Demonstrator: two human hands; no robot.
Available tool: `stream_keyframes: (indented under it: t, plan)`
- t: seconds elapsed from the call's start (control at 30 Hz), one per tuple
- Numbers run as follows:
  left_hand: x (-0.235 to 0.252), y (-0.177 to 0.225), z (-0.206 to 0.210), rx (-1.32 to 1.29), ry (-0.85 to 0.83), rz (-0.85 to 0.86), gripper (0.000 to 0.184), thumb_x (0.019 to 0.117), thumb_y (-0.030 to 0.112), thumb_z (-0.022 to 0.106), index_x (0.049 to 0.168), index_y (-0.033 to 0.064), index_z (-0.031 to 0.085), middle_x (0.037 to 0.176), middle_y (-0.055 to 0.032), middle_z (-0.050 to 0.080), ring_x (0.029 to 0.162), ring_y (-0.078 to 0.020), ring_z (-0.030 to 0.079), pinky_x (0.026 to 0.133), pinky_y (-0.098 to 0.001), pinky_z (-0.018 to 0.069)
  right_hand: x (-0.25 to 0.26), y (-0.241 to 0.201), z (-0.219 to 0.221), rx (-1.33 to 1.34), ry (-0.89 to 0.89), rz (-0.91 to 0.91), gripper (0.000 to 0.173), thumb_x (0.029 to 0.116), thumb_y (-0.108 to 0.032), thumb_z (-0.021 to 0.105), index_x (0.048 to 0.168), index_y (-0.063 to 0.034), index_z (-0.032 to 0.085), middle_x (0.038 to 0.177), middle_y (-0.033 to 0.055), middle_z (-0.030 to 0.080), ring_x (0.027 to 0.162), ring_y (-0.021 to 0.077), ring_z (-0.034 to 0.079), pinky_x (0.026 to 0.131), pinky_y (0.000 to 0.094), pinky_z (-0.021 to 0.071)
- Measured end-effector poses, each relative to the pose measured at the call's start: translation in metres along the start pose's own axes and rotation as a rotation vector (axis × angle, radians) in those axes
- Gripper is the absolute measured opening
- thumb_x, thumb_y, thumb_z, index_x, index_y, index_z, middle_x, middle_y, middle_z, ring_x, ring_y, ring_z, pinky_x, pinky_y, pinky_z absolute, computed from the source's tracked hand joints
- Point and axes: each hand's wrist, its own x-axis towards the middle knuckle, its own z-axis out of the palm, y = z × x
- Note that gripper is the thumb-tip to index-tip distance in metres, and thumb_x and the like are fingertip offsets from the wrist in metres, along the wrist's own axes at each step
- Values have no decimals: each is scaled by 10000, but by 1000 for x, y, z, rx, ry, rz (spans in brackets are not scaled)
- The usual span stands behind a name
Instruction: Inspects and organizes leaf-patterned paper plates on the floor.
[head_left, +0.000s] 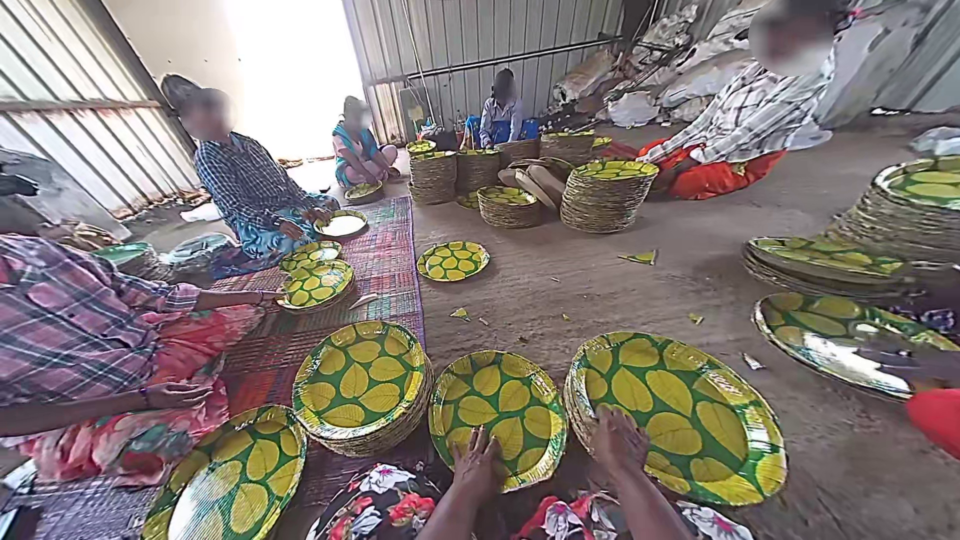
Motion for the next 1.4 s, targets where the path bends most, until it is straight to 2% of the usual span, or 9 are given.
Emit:
stream_keyframes:
  t: [0.17, 0.27, 0.5, 0.63, 0.8, 1.07, 1.2, 1.3, 1.4]
  plan:
    - [-1, 4, -1, -147, 675, 89, 702, 1061, 401, 433, 1592, -38, 300, 1667, -284, 232, 1568, -427, 201, 1233, -686, 85, -20, -11, 7, 209, 468, -505, 211, 989, -53, 629, 1115, 84, 729, 1192, 290, 705, 1130, 474, 680, 944, 641, 518]
    - [5, 3, -10, -69, 1097, 162, 723, 1054, 461, 292, 1489, -90, 464, 1565, -335, 401, 1480, -494, 369, 1200, -696, 184, -33, -28, 40, 233, 247, -903, 162, 957, 17, 616, 1022, 24, 765, 1201, 204, 736, 1117, 391, 720, 921, 557, 591]
    - [-3, -1, -1, 63, -10, -28, 704, 1070, 372, 498, 1661, 152, 184, 1741, -131, 47, 1612, -319, 5, 1245, -672, 19, -23, -27, 45, -51, -615, -732, 438, 1017, -358, 631, 1326, -50, 667, 1424, 182, 616, 1350, 370, 553, 1138, 602, 367]
    - [2, -2, 0, 9, 17, -6, 705, 1053, 333, 566, 1653, 170, 233, 1739, -118, 96, 1612, -314, 37, 1240, -677, 41, -17, -16, 15, 88, 13, -419, 593, 982, -328, 698, 1441, 25, 568, 1490, 276, 535, 1398, 448, 498, 1121, 637, 377]
    - [3, -1, -6, -26, 4, -25, 723, 1025, 259, 607, 1649, 188, 249, 1740, -105, 93, 1612, -304, 36, 1247, -666, 48, 1, -12, 7, -23, -188, 55, 394, 1057, -87, 490, 1430, 26, 546, 1514, 265, 479, 1459, 417, 416, 1124, 614, 389]
    - [5, -2, -6, -73, 58, -23, 705, 1042, 270, 581, 1648, 152, 241, 1736, -118, 116, 1611, -294, 65, 1258, -638, 77, -2, 1, -2, 69, 104, -39, 393, 1059, -283, 588, 1339, -14, 652, 1353, 298, 612, 1326, 465, 544, 1083, 657, 393]
    - [-1, 1, -6, -186, 727, 45, 670, 1048, 305, 513, 1575, -62, 321, 1651, -314, 245, 1556, -459, 211, 1242, -652, 132, -15, -12, 15, 184, 494, -541, 141, 950, 4, 645, 1024, 71, 744, 1126, 299, 708, 1098, 489, 681, 922, 640, 534]
    - [7, 0, -10, -107, 1148, 84, 674, 1034, 387, 347, 1493, -95, 454, 1569, -344, 387, 1481, -527, 341, 1195, -702, 190, -31, -27, 37, 189, 219, -844, 189, 955, 62, 590, 1042, 38, 755, 1198, 224, 728, 1131, 405, 709, 923, 548, 587]
    - [-6, -4, -16, -94, 707, -2, 584, 1065, 313, 445, 1546, -17, 420, 1646, -277, 297, 1562, -426, 223, 1253, -630, 126, -38, -42, 52, -4, -355, -914, 260, 1024, 12, 506, 1186, 36, 709, 1293, 229, 675, 1228, 408, 642, 1011, 561, 515]
